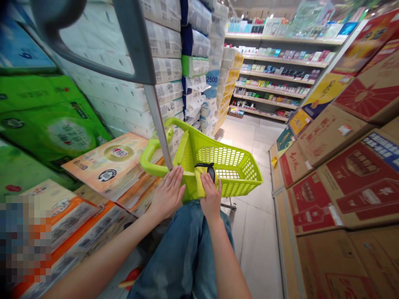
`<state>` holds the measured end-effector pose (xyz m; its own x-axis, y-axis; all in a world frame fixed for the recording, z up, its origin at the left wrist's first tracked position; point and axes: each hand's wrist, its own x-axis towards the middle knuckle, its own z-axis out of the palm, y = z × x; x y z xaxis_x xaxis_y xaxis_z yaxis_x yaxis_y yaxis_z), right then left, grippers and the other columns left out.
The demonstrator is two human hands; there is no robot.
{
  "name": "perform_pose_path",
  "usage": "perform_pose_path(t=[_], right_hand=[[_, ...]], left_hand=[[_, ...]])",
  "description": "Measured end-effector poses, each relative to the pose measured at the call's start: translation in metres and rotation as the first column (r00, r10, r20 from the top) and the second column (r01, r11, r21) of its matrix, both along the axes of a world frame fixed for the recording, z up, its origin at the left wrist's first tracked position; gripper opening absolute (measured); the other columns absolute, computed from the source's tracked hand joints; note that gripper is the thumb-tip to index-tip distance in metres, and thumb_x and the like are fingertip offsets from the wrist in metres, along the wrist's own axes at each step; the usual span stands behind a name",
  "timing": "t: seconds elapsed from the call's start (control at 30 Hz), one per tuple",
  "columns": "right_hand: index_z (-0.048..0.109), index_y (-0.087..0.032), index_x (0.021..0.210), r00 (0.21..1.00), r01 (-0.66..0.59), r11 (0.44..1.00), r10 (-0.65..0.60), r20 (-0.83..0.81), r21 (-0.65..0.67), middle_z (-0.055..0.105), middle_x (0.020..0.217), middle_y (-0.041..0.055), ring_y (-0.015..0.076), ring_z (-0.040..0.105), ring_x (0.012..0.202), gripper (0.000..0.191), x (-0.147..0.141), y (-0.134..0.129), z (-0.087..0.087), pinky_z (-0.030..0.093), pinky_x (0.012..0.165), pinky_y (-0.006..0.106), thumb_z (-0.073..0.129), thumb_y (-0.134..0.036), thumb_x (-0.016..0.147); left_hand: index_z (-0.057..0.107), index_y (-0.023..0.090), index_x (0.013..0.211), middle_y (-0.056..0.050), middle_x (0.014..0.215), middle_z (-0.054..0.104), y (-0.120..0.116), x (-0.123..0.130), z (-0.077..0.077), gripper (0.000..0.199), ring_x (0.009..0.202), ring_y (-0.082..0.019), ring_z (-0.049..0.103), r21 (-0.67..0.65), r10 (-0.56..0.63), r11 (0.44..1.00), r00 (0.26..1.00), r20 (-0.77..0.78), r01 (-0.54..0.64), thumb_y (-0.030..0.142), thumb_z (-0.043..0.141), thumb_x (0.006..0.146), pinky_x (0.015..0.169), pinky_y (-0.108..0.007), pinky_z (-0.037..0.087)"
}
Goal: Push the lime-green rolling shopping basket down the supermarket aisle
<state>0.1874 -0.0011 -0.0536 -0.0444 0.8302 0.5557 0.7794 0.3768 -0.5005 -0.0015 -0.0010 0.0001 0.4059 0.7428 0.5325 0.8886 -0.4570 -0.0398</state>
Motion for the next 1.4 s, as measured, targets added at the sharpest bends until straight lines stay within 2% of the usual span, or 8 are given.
perform_pose_path(t=[0.13,0.27,0.53,0.87,1.0,1.1,1.23,1.4], right_hand=[[0.051,-0.027,0.141,0.983,0.180,0.983,-0.180,-0.026,-0.030,0.053,0.148,0.0038,0.0201,0.043,0.142,0.078,0.047,0.002,-0.024,0.013,0.122,0.055,0.038,-0.004,0.068],[0.055,-0.022,0.138,0.953,0.296,0.953,-0.299,-0.048,-0.065,0.057,0.144,0.0069,0.0218,0.045,0.140,0.076,0.033,0.005,-0.012,0.013,0.123,0.054,0.041,-0.004,0.066],[0.052,-0.024,0.141,0.990,-0.117,0.993,0.114,-0.080,-0.030,0.053,0.148,0.0025,0.0148,0.043,0.141,0.079,-0.052,0.000,0.038,0.013,0.125,0.044,0.041,-0.002,0.066],[0.053,-0.027,0.140,0.973,0.218,0.973,-0.223,-0.060,-0.079,0.053,0.147,0.0037,0.0209,0.044,0.141,0.078,0.057,0.002,-0.024,0.012,0.122,0.057,0.039,-0.005,0.066],[0.055,-0.024,0.138,0.932,0.346,0.936,-0.350,-0.095,-0.061,0.056,0.144,0.0072,0.0241,0.045,0.140,0.074,0.043,0.006,-0.022,0.012,0.122,0.059,0.041,-0.005,0.068],[0.054,-0.023,0.139,0.954,0.270,0.962,-0.272,-0.123,-0.036,0.056,0.144,0.0072,0.0229,0.045,0.140,0.076,-0.004,0.006,-0.002,0.014,0.123,0.054,0.043,-0.004,0.066],[0.051,-0.023,0.142,0.994,-0.021,1.000,0.019,-0.107,-0.009,0.052,0.148,0.0046,0.0182,0.043,0.142,0.076,-0.055,0.000,0.028,0.015,0.124,0.047,0.041,-0.003,0.068],[0.049,-0.027,0.143,0.997,-0.046,0.999,0.046,-0.058,-0.009,0.051,0.149,0.0022,0.0165,0.046,0.139,0.077,-0.035,-0.004,0.021,0.006,0.124,0.048,0.039,-0.003,0.070]], left_hand=[[0.017,0.005,0.156,-0.014,0.158,0.032,0.000,0.001,0.000,0.062,0.150,-0.022,0.025,0.009,0.001,1.000,1.000,0.007,-0.001,0.029,0.034,0.101,0.123,-0.040,0.024],[0.015,0.005,0.156,-0.014,0.159,0.030,0.000,0.000,-0.001,0.062,0.150,-0.021,0.024,0.005,0.009,1.000,1.000,-0.004,-0.009,0.028,0.033,0.101,0.123,-0.040,0.023],[0.026,0.003,0.153,-0.015,0.159,0.031,0.000,-0.003,0.001,0.060,0.151,-0.023,0.022,-0.025,-0.001,1.000,0.999,-0.048,0.000,0.024,0.035,0.097,0.124,-0.040,0.022],[0.017,0.004,0.155,-0.012,0.160,0.028,0.000,0.000,-0.002,0.063,0.151,-0.022,0.021,-0.004,0.027,1.000,0.999,-0.044,-0.027,0.026,0.033,0.099,0.124,-0.040,0.022],[0.019,0.004,0.155,-0.013,0.160,0.030,0.000,0.001,-0.002,0.062,0.151,-0.022,0.022,0.004,0.033,0.999,0.999,-0.039,-0.033,0.027,0.034,0.099,0.124,-0.039,0.022],[0.020,0.004,0.155,-0.013,0.159,0.031,0.000,0.001,-0.001,0.062,0.151,-0.022,0.022,-0.002,0.040,0.999,0.999,-0.037,-0.040,0.026,0.034,0.098,0.123,-0.040,0.023],[0.024,0.002,0.153,-0.015,0.159,0.031,0.000,-0.001,0.000,0.063,0.151,-0.024,0.022,-0.027,0.016,0.999,0.998,-0.057,-0.017,0.026,0.037,0.096,0.124,-0.040,0.023],[0.017,0.006,0.156,-0.012,0.160,0.029,0.000,-0.001,0.001,0.064,0.151,-0.022,0.021,-0.031,0.025,0.999,0.999,-0.039,-0.026,0.025,0.034,0.098,0.124,-0.040,0.022]])
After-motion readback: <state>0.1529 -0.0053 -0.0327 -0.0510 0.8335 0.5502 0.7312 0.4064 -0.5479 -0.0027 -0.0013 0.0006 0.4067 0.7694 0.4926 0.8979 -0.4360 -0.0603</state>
